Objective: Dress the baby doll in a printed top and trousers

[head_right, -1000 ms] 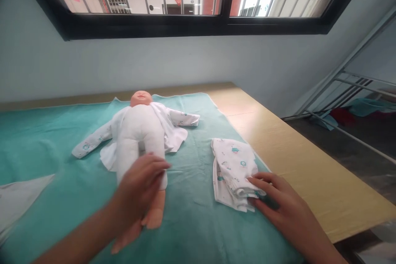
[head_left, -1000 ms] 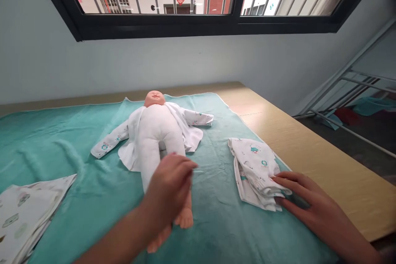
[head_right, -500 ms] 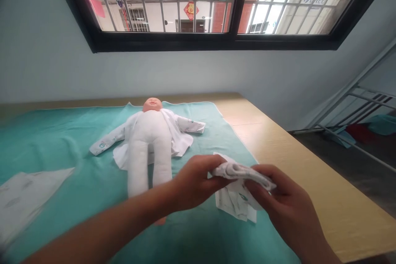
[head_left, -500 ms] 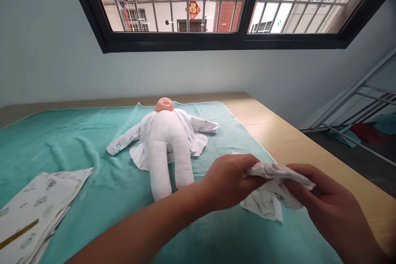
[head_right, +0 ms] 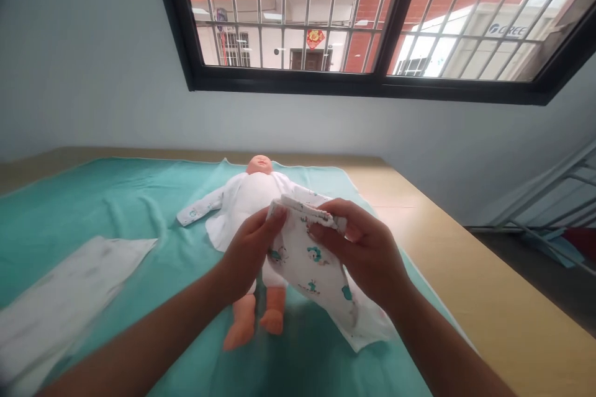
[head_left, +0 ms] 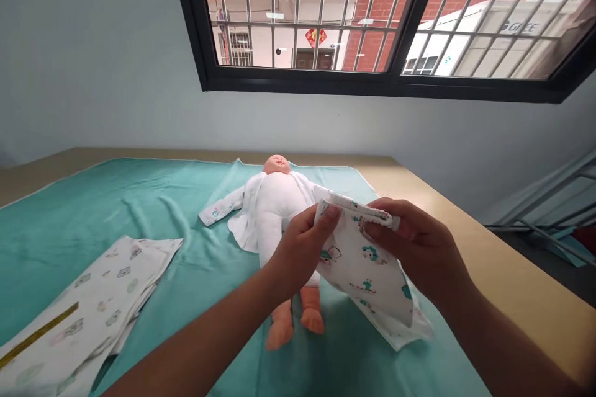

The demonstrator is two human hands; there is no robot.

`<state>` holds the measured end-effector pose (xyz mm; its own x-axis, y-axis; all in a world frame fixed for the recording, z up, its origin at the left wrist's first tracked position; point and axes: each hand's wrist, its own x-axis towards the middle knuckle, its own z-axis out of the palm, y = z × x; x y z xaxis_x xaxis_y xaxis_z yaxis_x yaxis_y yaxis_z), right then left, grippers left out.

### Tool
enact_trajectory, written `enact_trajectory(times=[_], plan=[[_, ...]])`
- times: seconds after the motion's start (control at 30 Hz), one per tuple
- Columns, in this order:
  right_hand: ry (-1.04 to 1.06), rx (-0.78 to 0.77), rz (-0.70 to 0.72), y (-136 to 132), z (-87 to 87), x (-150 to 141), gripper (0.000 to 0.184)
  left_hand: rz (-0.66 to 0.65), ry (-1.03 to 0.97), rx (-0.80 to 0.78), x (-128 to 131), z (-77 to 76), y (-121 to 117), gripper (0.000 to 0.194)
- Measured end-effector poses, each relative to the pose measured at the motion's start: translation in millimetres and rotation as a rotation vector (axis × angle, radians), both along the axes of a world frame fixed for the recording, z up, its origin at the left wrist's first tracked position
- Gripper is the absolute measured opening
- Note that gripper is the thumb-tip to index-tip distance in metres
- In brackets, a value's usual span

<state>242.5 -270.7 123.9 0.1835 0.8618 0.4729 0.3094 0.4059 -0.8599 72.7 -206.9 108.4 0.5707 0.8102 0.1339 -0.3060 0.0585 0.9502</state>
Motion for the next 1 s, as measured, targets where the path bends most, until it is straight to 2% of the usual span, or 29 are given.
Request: enact_trajectory(times=[0.1,0.17,0.23,0.3,0.33,0.4,0.5,0.63,0.77,0.83,1.0], plan=[[-0.114,-0.018,0.212,7.8,5.1,-6.4,0.016,0.036,0.006,-0.027,-13.7,0.8,2.7,0.045],[-0.227,-0.023,0.284,10.0,7.9,-13.3,0.016,0.095,0.048,0.005,-20.1,-0.6,4.2,0.042],[-0.349,-0.004,0.244,11.1,9.6,-23.5,0.01,0.209,0.123,0.072,-25.9,-2.8,3.3,0.037],[-0.421,0.035,0.14,12.8,9.4,-35.7,0.009,0.319,0.181,0.134,-32.3,-4.5,-2.0,0.036],[-0.425,0.055,0.084,14.0,8.3,-42.0,0.01,0.331,0.18,0.148,-35.8,-4.8,-6.3,0.037],[-0.396,0.072,0.015,16.8,4.7,-53.9,0.008,0.246,0.122,0.142,-42.6,-4.0,-17.1,0.04],[-0.361,0.077,0.086,18.9,-1.5,-69.4,0.006,0.093,-0.003,0.089,-49.2,-1.0,-31.7,0.042],[-0.285,0.068,0.298,16.6,-1.3,-83.5,0.019,0.184,-0.016,-0.045,-53.0,5.0,-36.2,0.035],[-0.138,0.013,0.468,17.8,10.7,-88.0,0.027,0.285,-0.022,-0.035,-58.1,15.2,-29.0,0.027],[-0.101,0.039,0.449,20.5,18.8,-87.4,0.025,0.318,-0.01,-0.006,-60.9,22.7,-25.1,0.027],[-0.061,0.117,0.214,24.6,43.1,-74.8,0.019,0.395,-0.002,0.033,-70.5,48.1,-17.3,0.028]])
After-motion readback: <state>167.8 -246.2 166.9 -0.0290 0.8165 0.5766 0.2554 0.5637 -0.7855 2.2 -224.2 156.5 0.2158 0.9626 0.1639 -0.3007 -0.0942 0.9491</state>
